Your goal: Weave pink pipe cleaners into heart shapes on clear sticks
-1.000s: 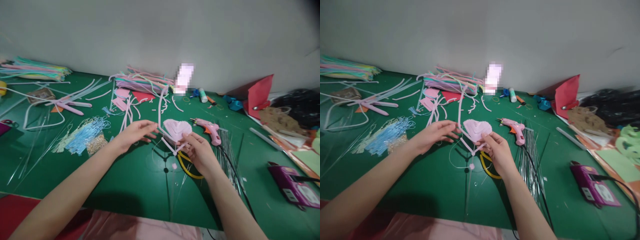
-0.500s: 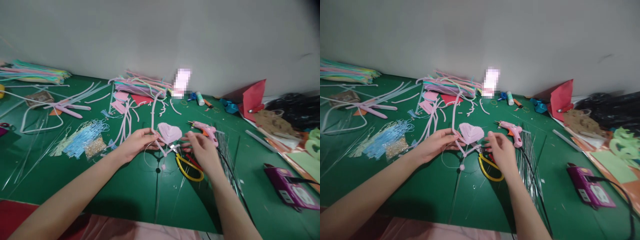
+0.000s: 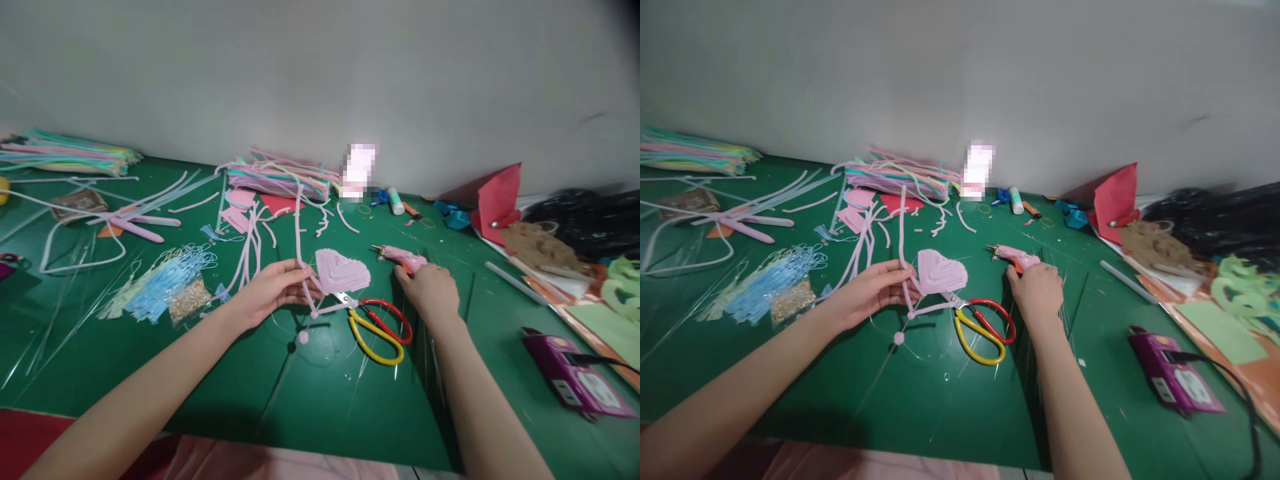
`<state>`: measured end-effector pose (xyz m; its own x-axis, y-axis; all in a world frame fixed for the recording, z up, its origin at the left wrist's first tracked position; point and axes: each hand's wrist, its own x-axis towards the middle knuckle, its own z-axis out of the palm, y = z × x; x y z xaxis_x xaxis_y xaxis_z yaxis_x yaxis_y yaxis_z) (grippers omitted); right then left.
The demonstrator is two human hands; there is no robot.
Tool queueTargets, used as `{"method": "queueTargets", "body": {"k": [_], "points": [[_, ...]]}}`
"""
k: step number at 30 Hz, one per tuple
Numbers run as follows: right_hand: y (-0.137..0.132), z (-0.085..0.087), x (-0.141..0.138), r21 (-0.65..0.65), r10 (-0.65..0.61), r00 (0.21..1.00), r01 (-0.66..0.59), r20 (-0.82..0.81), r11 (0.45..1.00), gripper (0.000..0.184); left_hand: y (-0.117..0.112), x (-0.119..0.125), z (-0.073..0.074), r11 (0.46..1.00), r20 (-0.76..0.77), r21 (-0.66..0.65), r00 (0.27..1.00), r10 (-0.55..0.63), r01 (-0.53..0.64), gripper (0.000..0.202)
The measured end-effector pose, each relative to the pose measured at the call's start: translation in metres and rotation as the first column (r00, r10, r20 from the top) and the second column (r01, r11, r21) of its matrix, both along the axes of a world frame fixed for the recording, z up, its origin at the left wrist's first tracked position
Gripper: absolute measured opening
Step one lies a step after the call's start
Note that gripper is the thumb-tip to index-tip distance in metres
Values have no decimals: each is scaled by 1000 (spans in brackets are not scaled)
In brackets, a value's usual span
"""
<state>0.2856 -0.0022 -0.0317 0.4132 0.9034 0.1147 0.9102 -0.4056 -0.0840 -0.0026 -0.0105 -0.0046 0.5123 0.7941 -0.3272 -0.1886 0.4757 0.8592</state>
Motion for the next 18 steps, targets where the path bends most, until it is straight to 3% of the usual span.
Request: {"method": "queueTargets", "body": {"k": [4,7,11,14,18], "points": [[-4,13,-7,10,-148,986,149,-74,989,55,0,1,0,1000,-18,-5,1000,-18,18,14],[-10,26,-15,132,-183,971,204,-155,970,58,0,1,0,1000,-7,6,1000,-26,26,14],[-20,37,-30,262,-22,960,99,-279,960,33,-2,1,5,997,20,56,999,-50,49,16],[-27,37,-44,262,120,905,-10,-409,965,35,-6,2,12,992,56,101,995,-81,75,16],[-31,29,-59,240,290,674,-170,-679,956,38,-14,8,19,987,70,134,993,-95,85,17]]}}
